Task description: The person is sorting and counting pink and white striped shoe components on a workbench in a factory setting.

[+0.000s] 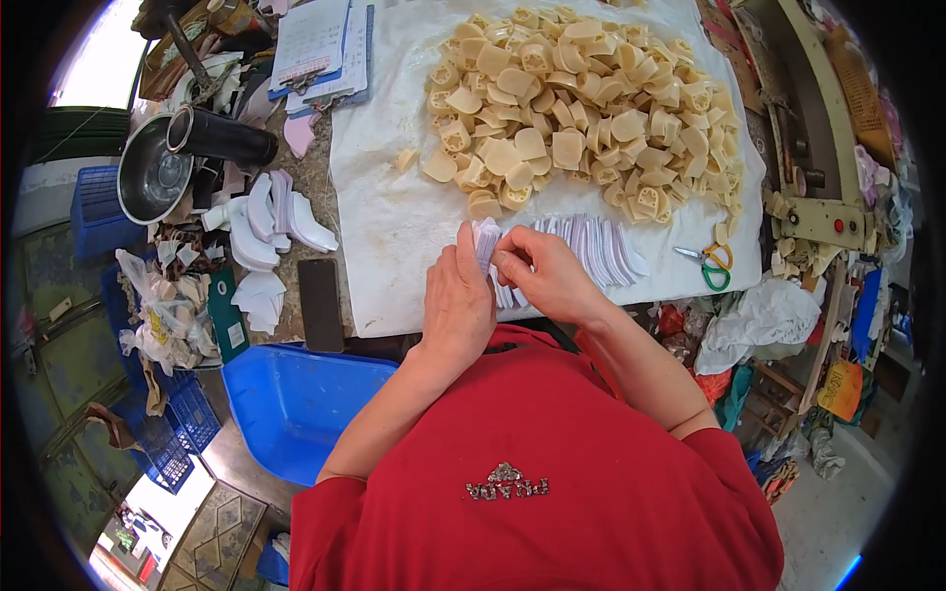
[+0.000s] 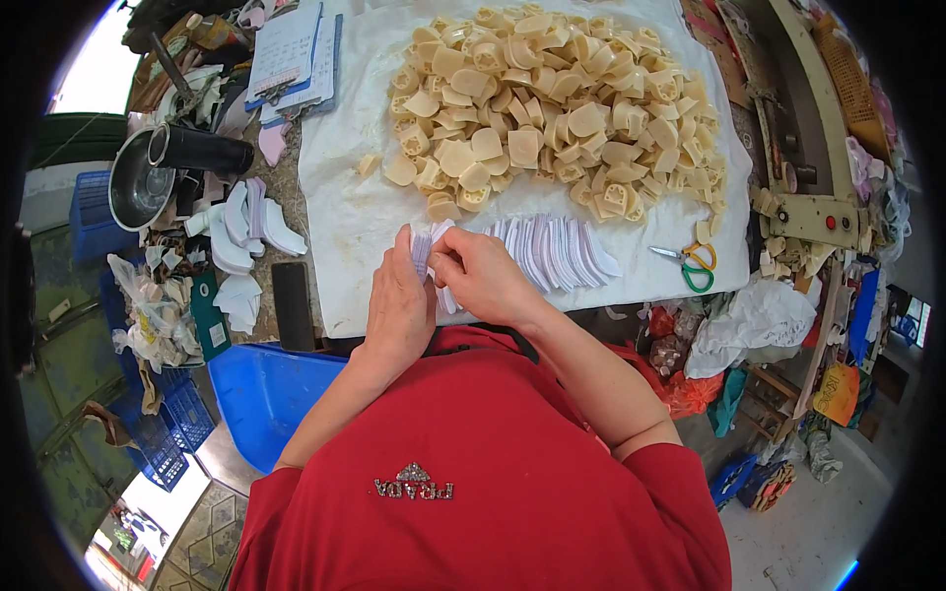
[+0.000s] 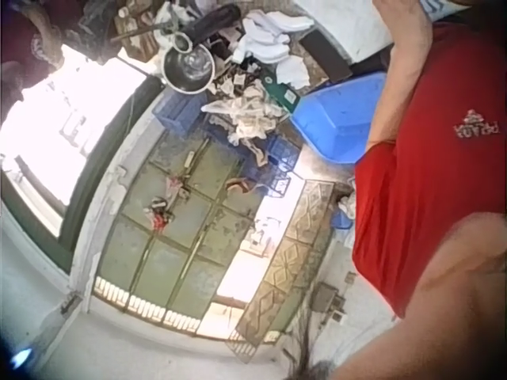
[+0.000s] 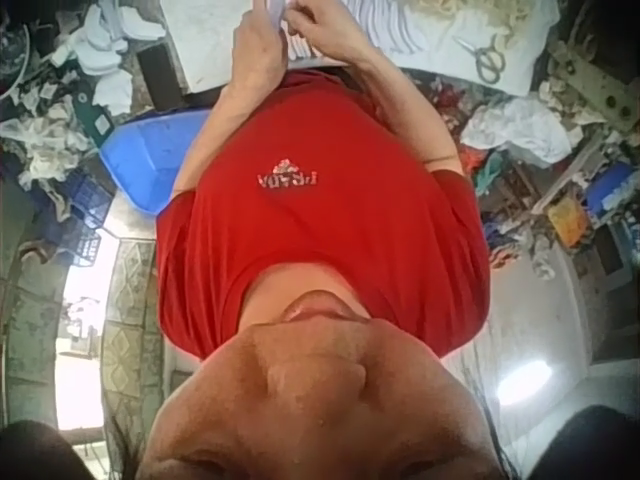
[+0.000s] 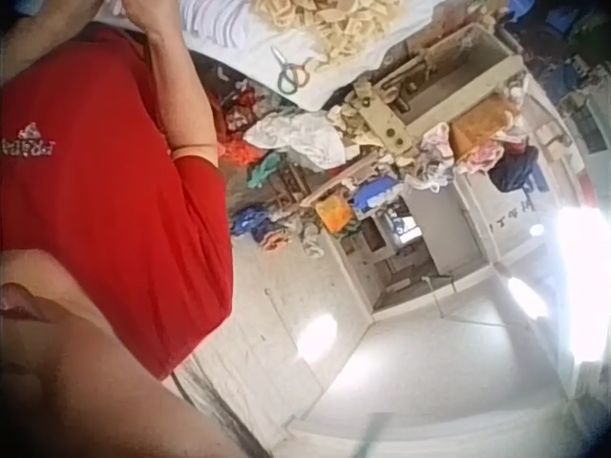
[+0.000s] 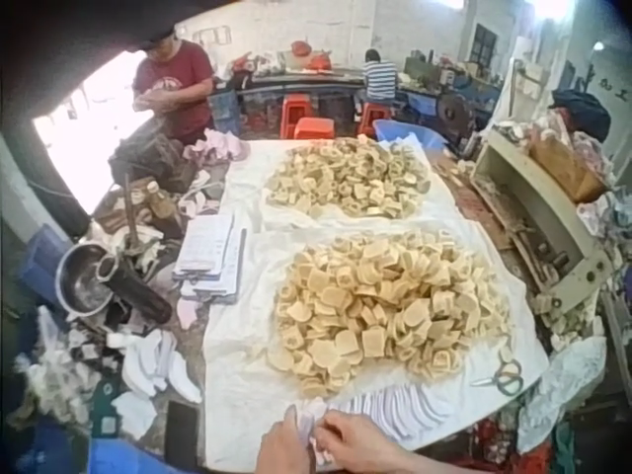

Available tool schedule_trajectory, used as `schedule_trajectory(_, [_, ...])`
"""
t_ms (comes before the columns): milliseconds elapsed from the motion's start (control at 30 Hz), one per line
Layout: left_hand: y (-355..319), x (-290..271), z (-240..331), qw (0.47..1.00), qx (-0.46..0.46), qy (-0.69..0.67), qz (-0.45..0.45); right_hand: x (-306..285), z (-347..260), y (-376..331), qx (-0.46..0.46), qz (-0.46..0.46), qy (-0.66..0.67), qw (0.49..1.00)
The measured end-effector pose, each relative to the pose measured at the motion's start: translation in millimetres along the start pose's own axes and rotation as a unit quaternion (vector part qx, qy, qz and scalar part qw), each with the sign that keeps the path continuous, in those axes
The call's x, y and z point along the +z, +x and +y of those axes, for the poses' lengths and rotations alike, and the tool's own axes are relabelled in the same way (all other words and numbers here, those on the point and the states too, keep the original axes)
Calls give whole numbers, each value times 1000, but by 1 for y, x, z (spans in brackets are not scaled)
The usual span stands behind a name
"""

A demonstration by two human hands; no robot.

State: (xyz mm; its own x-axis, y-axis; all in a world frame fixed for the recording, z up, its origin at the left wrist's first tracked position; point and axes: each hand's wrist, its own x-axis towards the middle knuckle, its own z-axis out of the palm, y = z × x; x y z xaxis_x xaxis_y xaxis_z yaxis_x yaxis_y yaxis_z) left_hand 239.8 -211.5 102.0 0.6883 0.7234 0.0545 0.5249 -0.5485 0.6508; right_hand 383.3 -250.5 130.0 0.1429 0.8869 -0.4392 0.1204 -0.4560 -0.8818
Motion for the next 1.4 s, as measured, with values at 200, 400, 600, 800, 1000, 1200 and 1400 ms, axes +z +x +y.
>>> schedule_trajectory(200, [3,-8,5,987,-20,-148,-55,-5,14,1,21,-30,148,988])
schedule_trajectory(400, [6,-16,1,900,-159,-377,-148,1,17,-5,3,31,150,988])
schedule_trajectory(600, [5,-11,5,997,-28,-50,-45,1,3,-10,-25,-1,34,999])
schedule_trajectory(800, [3,-7,9,999,0,12,-30,-2,6,-7,4,0,43,999])
schedule_trajectory(1000, [3,-10,11,997,-30,-35,-61,-3,9,-4,18,-15,79,997])
schedule_trajectory(1200, [6,-20,-3,911,-153,-337,-181,-4,10,-4,-10,-47,175,983])
schedule_trajectory(1400, [9,-18,3,878,-199,-411,-142,0,15,-6,-72,-16,83,994])
